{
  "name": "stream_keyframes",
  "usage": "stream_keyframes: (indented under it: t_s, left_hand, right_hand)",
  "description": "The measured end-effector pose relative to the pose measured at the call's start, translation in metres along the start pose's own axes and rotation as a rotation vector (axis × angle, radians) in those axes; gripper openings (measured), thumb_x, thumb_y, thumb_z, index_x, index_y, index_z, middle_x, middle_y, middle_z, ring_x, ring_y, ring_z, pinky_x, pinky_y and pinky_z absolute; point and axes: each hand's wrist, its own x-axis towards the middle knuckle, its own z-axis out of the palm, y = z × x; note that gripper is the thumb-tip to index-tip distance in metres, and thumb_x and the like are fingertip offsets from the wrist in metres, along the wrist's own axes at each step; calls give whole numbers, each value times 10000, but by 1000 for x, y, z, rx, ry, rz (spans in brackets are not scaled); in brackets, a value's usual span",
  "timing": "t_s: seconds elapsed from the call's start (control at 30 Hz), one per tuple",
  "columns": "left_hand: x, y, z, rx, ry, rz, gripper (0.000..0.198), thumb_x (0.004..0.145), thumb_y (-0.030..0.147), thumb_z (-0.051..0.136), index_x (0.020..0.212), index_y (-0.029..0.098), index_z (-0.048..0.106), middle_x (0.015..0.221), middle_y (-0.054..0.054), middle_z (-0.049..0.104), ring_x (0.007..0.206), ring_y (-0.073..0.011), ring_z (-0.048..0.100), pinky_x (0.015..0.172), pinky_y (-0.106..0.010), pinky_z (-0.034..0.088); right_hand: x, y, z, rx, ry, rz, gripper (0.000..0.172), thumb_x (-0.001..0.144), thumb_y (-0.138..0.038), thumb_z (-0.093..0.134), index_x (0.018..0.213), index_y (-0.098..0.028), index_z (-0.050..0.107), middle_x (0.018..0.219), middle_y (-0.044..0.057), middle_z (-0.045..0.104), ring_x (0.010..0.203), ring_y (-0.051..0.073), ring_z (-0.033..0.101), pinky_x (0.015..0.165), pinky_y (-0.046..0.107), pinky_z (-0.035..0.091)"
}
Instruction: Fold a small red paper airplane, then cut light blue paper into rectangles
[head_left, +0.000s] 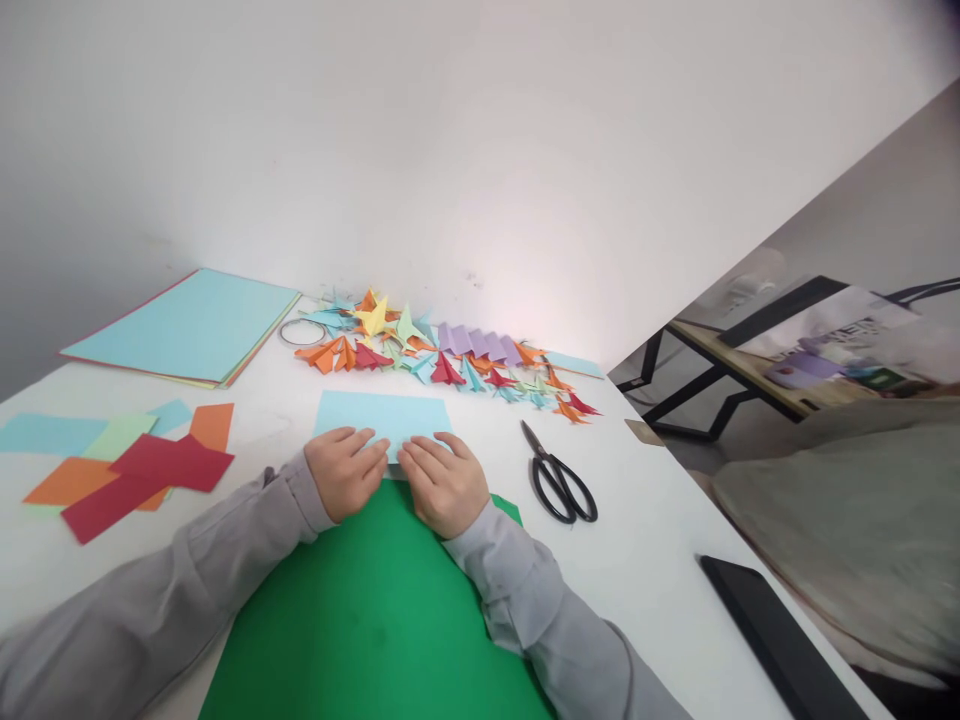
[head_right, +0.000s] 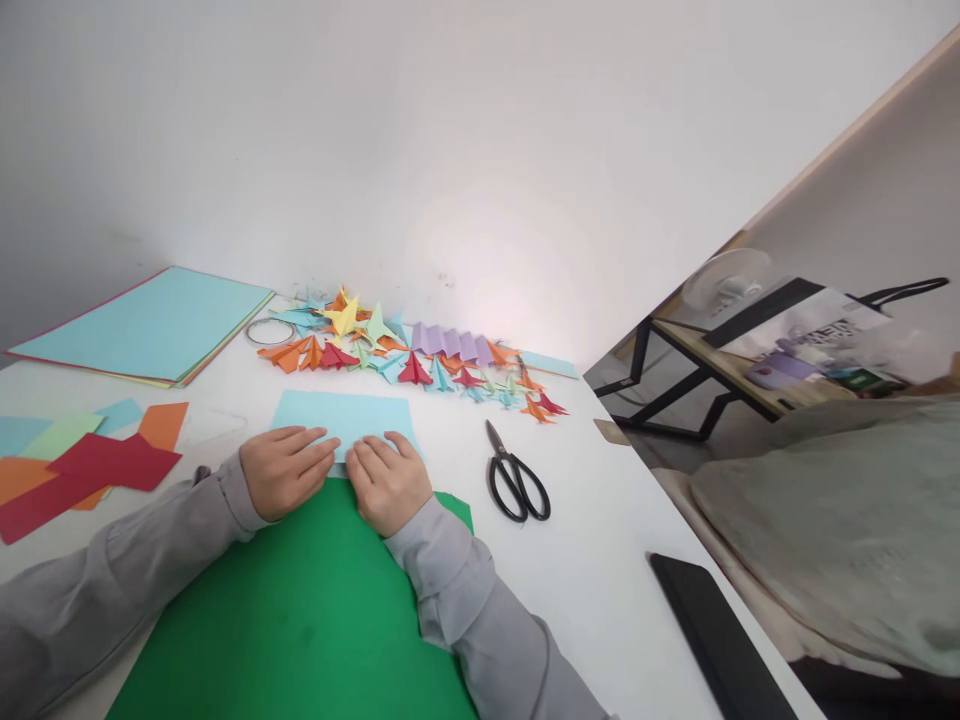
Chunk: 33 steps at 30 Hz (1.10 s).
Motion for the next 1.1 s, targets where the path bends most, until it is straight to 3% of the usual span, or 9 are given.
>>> stream_keyframes:
  t_s: [0.4, 0.63, 0.73, 0.87, 0.97, 1.1]
  left_hand:
    - [5, -49, -30, 160, -54, 149, 116, 770, 148, 548, 694, 176, 631, 870, -18, 723, 762, -165, 658, 671, -319, 535]
    - [0, -74, -38, 262, -13, 99, 88, 747, 153, 563, 688, 146, 628, 796, -48, 729, 637, -160, 659, 601, -293, 539]
    - [4, -59, -36, 211, 2, 42, 77, 754, 155, 562, 730, 149, 635, 858, -51, 727, 757, -188, 672, 677, -319, 539]
    - [8, -16, -22, 59, -64, 36, 174, 814, 214, 517, 902, 136, 645, 991, -97, 697, 957, -231, 628, 791, -372, 511]
    - [6, 6, -14, 4, -120, 32, 192, 826, 124, 453, 870, 125, 640, 939, -113, 695, 847, -200, 644, 730, -352, 519]
    - [2, 0, -16, -36, -163, 25, 209, 830, 103, 425, 814, 139, 630, 879, -99, 693, 756, -160, 638, 675, -312, 521]
  right_hand:
    - [-12, 21, -5, -71, 47, 96, 246, 718, -50, 478, 911, -119, 615, 853, 71, 732, 818, 197, 665, 790, 366, 425]
    - [-19, 31, -7, -139, 52, 145, 275, 697, -22, 475, 919, -103, 616, 855, 96, 729, 811, 192, 666, 747, 340, 434]
    - [-16, 28, -7, -106, 37, 104, 266, 706, -33, 469, 913, -105, 619, 850, 93, 728, 816, 195, 661, 768, 354, 433]
    - [-4, 8, -5, -5, 7, 12, 232, 750, -69, 474, 922, -106, 625, 879, 96, 720, 860, 206, 647, 801, 381, 435]
    - [2, -6, -4, 40, -4, -22, 179, 789, -108, 496, 905, -107, 632, 880, 95, 718, 863, 208, 646, 796, 378, 439]
    - [-1, 0, -6, 32, 4, -8, 132, 786, -135, 530, 869, -116, 631, 836, 78, 722, 829, 212, 655, 792, 384, 432]
